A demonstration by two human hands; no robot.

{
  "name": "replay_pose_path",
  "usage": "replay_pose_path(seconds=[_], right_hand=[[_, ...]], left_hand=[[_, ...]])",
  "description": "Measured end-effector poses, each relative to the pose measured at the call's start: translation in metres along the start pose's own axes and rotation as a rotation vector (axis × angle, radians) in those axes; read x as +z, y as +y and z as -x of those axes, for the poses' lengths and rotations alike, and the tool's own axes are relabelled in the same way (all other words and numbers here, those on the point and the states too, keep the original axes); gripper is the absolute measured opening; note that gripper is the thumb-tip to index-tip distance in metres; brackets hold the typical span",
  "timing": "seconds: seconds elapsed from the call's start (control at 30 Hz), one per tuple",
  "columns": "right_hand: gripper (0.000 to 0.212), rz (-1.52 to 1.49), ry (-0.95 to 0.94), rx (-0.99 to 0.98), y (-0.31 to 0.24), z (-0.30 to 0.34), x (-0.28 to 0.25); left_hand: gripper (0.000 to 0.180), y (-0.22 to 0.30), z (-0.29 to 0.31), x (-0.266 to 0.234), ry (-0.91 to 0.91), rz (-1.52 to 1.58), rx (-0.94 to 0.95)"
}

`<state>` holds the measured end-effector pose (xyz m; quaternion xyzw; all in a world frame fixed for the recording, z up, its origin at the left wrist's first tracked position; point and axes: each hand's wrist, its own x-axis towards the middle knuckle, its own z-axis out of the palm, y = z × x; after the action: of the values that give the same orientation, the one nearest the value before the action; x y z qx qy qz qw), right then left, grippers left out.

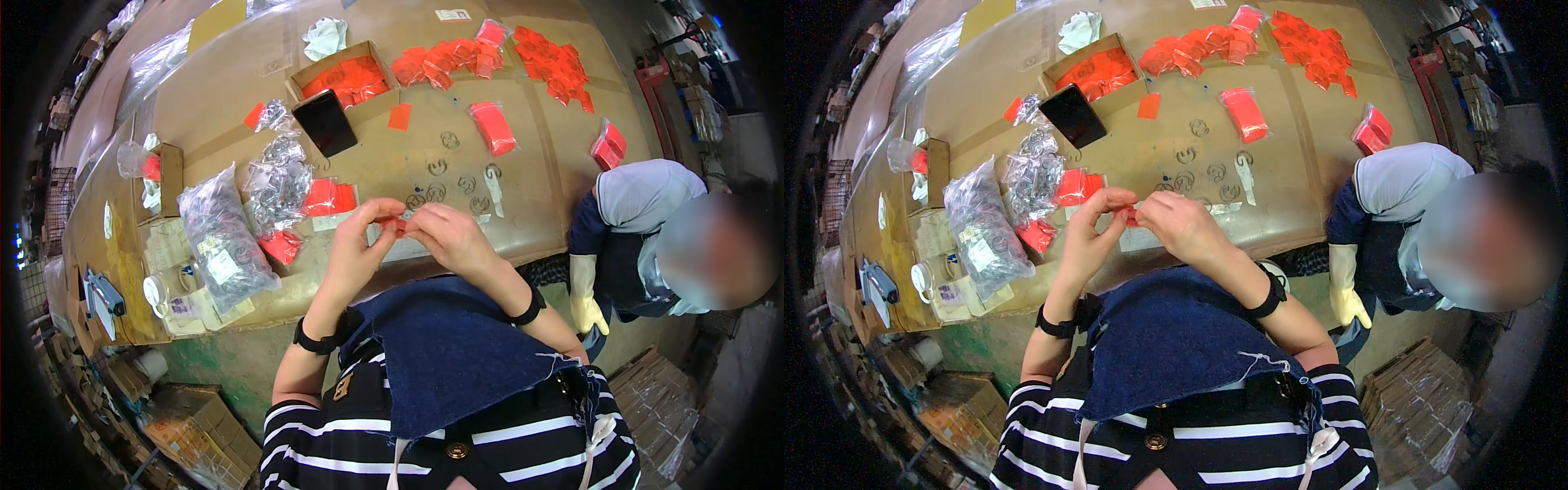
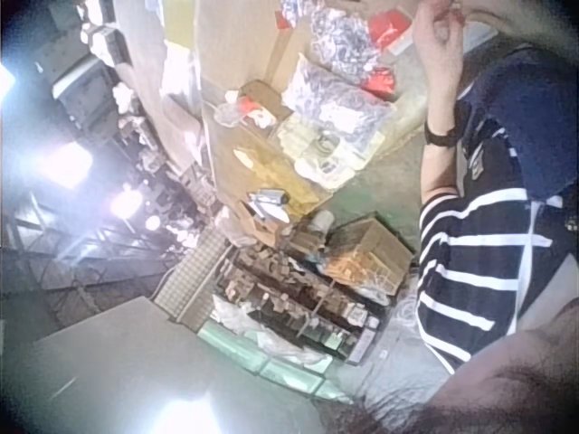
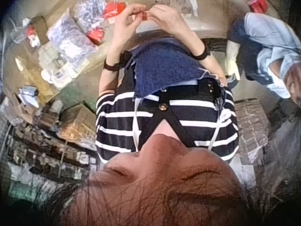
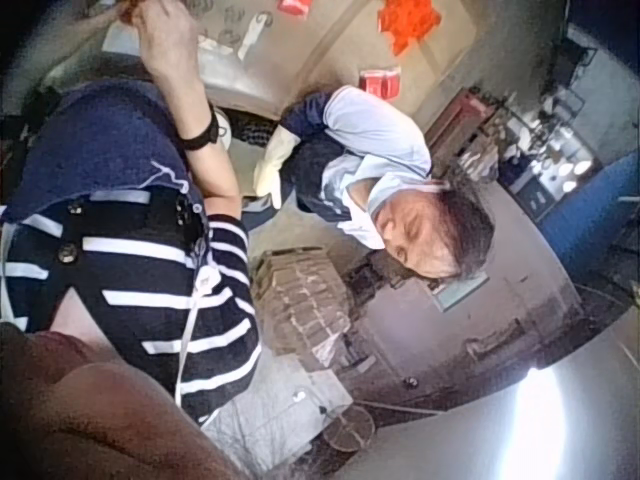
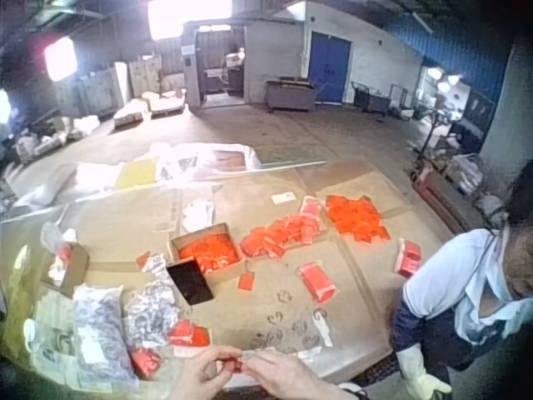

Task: Packaging small metal clips into red plastic bags.

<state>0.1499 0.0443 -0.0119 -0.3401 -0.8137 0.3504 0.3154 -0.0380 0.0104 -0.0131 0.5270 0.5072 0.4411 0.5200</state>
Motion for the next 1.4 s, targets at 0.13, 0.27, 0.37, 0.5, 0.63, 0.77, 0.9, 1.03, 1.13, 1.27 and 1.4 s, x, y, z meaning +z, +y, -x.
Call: replay_pose_path(seconds=[0.13, 0.27, 0.37, 0.5, 0.63, 0.77, 0.9, 1.03, 1.13, 1.27, 1.4], right_hand=[[0.009, -0.239, -0.035, 0.163, 0.0, -0.002, -0.011], [0.01, -0.362, -0.072, 0.232, -0.002, -0.003, -0.016], [0.012, -0.643, -0.016, 0.451, -0.006, -0.006, -0.012], [0.01, -0.582, -0.004, 0.537, 0.001, 0.0, -0.002], [0.01, -0.446, -0.049, 0.383, 0.006, 0.006, 0.003], [0.009, -0.67, -0.057, 0.461, 0.001, 0.005, 0.009], [0.009, -0.839, -0.129, 0.587, 0.019, 0.007, 0.022], [0.013, -0.753, -0.237, 0.61, 0.028, -0.004, 0.026], [0.02, -0.717, -0.041, 0.633, 0.047, -0.035, 0.019], [0.034, -0.744, 0.158, 0.561, 0.067, -0.118, -0.006], [0.037, -0.707, 0.271, 0.598, 0.061, -0.153, 0.001]], left_hand=[[0.016, -0.004, -0.002, -0.013, 0.009, -0.005, 0.097], [0.013, -0.011, 0.002, -0.016, -0.085, 0.118, -0.096], [0.01, -0.012, 0.003, -0.008, -0.009, 0.266, -0.177], [0.007, -0.001, 0.001, 0.001, -0.034, 0.361, -0.212], [0.005, 0.003, 0.005, -0.001, -0.052, 0.056, -0.076], [0.005, 0.002, 0.013, 0.005, 0.055, -0.151, 0.026], [0.005, -0.026, 0.017, 0.0, 0.084, -0.032, -0.079], [0.006, -0.034, 0.023, -0.002, 0.115, -0.079, -0.068], [0.01, -0.054, 0.022, -0.009, 0.283, 0.044, -0.097], [0.016, -0.081, 0.034, -0.038, 0.379, -0.399, -0.068], [0.02, -0.108, 0.019, -0.048, 0.418, -0.708, 0.062]])
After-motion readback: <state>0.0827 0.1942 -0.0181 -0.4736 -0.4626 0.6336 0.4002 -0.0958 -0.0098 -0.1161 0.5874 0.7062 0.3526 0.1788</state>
